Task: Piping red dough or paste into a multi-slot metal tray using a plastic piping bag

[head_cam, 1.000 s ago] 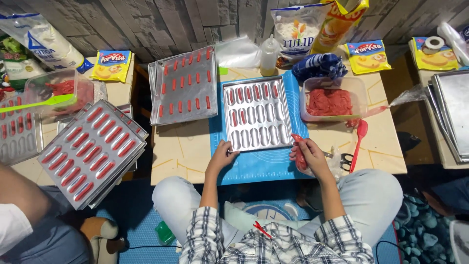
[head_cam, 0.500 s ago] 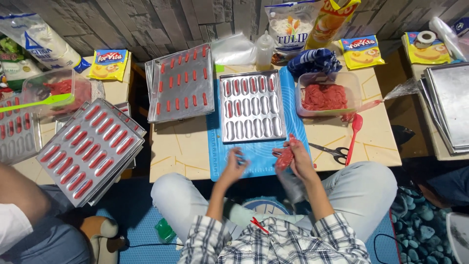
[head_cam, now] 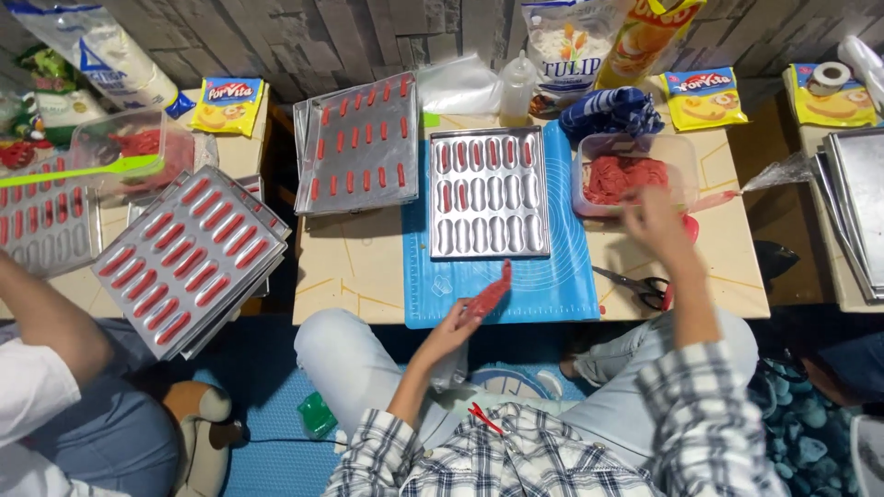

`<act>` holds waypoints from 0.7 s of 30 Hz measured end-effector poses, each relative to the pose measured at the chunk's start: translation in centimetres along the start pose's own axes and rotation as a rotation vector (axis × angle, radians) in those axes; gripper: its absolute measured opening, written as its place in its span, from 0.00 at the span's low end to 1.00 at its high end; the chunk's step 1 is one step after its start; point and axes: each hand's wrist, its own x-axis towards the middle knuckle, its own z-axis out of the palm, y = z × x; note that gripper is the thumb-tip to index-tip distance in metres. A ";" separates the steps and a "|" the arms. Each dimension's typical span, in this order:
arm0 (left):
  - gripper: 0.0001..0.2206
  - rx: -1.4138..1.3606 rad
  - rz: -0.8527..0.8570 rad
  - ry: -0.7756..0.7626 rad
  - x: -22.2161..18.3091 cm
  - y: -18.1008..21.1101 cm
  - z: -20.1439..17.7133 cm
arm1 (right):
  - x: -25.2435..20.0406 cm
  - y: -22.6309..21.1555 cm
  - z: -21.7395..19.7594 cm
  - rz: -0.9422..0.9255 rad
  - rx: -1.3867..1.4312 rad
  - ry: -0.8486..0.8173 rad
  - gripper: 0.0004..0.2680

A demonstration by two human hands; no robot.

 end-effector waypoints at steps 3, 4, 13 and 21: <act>0.21 0.069 -0.198 0.143 -1.8 3.0 0.4 | 1.8 -0.1 -3.9 0.261 -0.263 -0.188 0.18; 0.21 0.068 -0.195 0.151 -1.9 2.7 0.5 | 2.1 0.6 -4.1 0.253 -0.261 -0.187 0.18; 0.29 -0.564 -0.316 0.105 -0.8 0.6 2.5 | 3.2 4.1 -3.4 0.531 -0.190 -0.478 0.17; 0.27 -0.836 -0.371 0.096 -0.8 0.1 3.3 | 4.0 0.7 -4.1 0.574 -0.061 -0.625 0.20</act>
